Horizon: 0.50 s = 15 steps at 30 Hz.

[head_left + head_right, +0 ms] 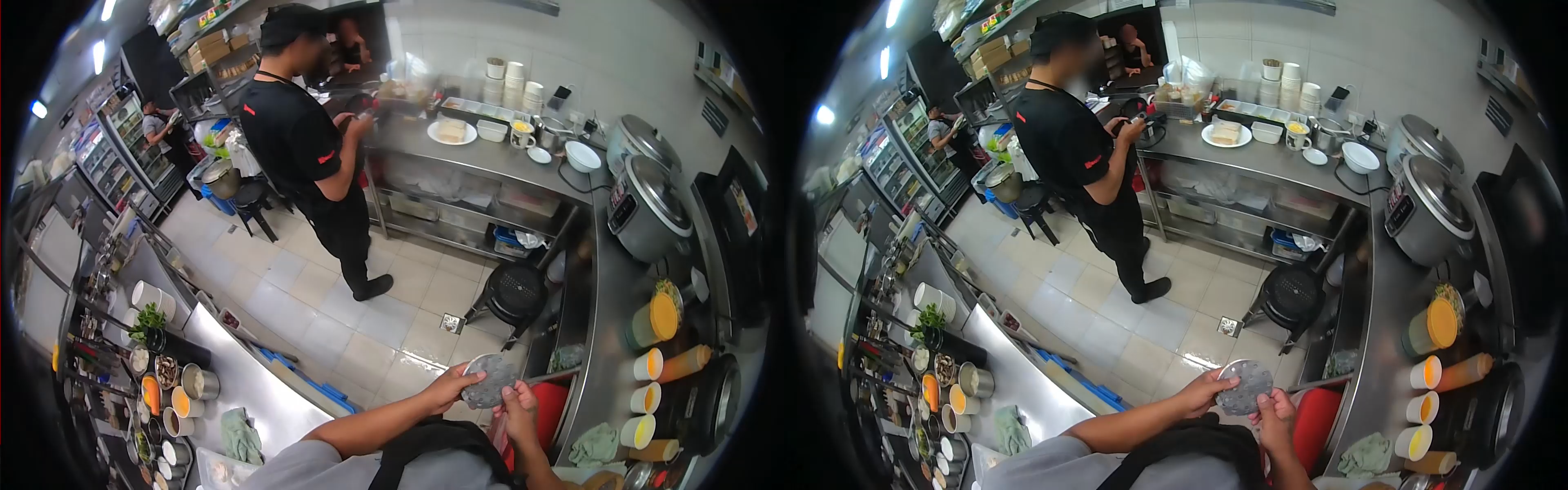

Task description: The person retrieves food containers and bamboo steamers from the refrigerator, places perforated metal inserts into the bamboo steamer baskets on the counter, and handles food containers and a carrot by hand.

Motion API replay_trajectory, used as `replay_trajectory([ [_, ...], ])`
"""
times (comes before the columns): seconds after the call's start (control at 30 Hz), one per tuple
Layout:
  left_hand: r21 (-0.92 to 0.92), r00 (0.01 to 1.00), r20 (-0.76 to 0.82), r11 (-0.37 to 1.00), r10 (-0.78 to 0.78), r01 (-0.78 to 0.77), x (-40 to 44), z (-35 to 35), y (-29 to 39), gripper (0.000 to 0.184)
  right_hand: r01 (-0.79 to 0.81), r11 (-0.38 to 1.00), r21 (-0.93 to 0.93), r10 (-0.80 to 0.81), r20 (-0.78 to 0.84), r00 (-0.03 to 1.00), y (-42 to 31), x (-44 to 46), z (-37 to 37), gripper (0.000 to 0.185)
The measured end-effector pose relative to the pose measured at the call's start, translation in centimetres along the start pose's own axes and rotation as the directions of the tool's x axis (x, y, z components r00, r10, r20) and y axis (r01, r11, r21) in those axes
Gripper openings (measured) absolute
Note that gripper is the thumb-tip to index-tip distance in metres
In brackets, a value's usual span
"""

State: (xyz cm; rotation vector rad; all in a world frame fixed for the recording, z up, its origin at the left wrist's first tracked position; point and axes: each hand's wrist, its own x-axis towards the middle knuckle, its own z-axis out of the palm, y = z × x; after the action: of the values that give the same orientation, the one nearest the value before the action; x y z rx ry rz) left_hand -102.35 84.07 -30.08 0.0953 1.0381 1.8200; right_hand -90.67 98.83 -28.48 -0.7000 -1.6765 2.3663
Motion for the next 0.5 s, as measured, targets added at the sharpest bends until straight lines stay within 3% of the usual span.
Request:
replay_trajectory([
  [0.03,0.003,1.0,-0.006,1.0,0.008,-0.008,0.2,-0.5,0.5,0.037,0.003,1.0,0.002,-0.003,0.01,1.0,0.2,1.1,0.3,0.019],
  [0.1,-0.02,0.989,-0.055,0.99,-0.138,0.138,1.0,-1.4,1.2,0.041,-0.051,0.998,-0.034,0.053,0.044,0.998,0.3,3.1,0.6,0.021],
  [0.13,-0.031,0.991,-0.074,0.994,-0.111,0.109,1.7,-1.7,1.4,0.041,-0.046,0.998,-0.032,0.048,0.05,0.998,0.1,4.3,0.8,0.021],
  [0.2,-0.023,0.993,-0.065,0.995,-0.096,0.095,3.1,-2.3,2.6,0.041,-0.041,0.953,-0.3,0.051,0.025,0.998,-0.5,6.1,1.1,0.023],
  [0.23,-0.019,0.995,-0.054,0.996,-0.084,0.083,3.7,-2.5,3.0,0.041,-0.041,0.952,-0.304,0.052,0.028,0.998,-0.3,7.2,0.9,0.023],
  [0.3,-0.027,0.997,-0.063,0.999,-0.045,0.044,5.7,-3.3,3.4,0.04,0.115,0.945,-0.305,-0.097,0.074,0.993,-0.1,9.8,0.9,0.025],
  [0.37,-0.026,0.998,-0.063,0.999,-0.027,0.026,8.0,-3.5,4.7,0.039,0.063,0.973,-0.221,-0.041,0.101,0.994,-0.8,12.6,0.1,0.029],
  [0.5,-0.119,0.999,-0.041,0.992,0.031,-0.036,12.6,-2.1,7.7,0.039,0.068,0.968,-0.241,-0.046,0.095,0.994,-3.9,18.1,-2.4,0.024],
])
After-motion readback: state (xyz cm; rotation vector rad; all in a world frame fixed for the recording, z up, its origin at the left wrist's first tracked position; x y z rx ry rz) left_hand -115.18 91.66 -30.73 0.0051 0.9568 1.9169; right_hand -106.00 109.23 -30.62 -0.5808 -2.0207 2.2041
